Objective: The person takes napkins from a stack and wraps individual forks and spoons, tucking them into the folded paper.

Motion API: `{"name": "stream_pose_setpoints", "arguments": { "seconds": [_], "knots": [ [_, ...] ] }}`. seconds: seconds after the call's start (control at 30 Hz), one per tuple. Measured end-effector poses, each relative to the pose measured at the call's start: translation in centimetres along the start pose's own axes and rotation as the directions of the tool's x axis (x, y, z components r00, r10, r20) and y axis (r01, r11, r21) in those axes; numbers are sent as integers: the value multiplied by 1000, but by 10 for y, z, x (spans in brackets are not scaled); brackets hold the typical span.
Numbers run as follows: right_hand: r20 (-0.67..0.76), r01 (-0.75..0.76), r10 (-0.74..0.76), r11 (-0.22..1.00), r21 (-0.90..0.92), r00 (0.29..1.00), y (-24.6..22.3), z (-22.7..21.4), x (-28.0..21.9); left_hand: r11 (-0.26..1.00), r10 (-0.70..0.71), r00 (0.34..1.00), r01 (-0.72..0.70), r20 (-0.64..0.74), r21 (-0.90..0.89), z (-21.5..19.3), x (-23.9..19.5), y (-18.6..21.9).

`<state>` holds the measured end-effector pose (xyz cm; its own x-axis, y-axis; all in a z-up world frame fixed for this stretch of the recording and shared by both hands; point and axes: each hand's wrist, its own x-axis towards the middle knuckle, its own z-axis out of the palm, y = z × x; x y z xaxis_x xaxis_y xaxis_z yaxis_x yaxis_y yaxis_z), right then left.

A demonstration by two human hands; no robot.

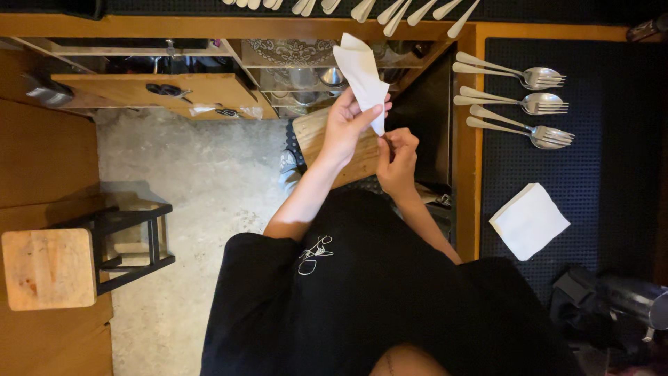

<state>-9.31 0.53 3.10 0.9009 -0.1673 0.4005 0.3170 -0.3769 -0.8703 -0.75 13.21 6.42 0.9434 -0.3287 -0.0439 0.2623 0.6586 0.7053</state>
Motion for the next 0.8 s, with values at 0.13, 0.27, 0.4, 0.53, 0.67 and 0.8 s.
{"name": "stream_pose_setpoints", "arguments": {
  "seconds": [0.13, 0.27, 0.4, 0.53, 0.67, 0.8],
  "knots": [
    [93, -93, 76, 976, 199, 993, 1, -9, 8, 998, 41, 999, -40, -35, 44, -6, -3, -1],
    [402, -412, 244, 814, 409, 882, -6, 0, 49, 993, 36, 999, -33, -25, 116, -25, -7, 0],
    [427, -496, 380, 845, 201, 821, -18, 38, 81, 981, 130, 986, -113, -102, 155, -63, 7, 12],
    [490, -460, 328, 870, 177, 808, -19, 84, 105, 987, 76, 944, -26, -321, 160, -119, 20, 57],
    [602, -415, 268, 902, 116, 752, -6, 148, 147, 937, 289, 879, -178, -378, 300, -181, 38, 103],
    [617, 167, -153, 985, 36, 772, 24, 231, 214, 900, 381, 822, -224, -423, 375, -256, 70, 146]
  ]
}}
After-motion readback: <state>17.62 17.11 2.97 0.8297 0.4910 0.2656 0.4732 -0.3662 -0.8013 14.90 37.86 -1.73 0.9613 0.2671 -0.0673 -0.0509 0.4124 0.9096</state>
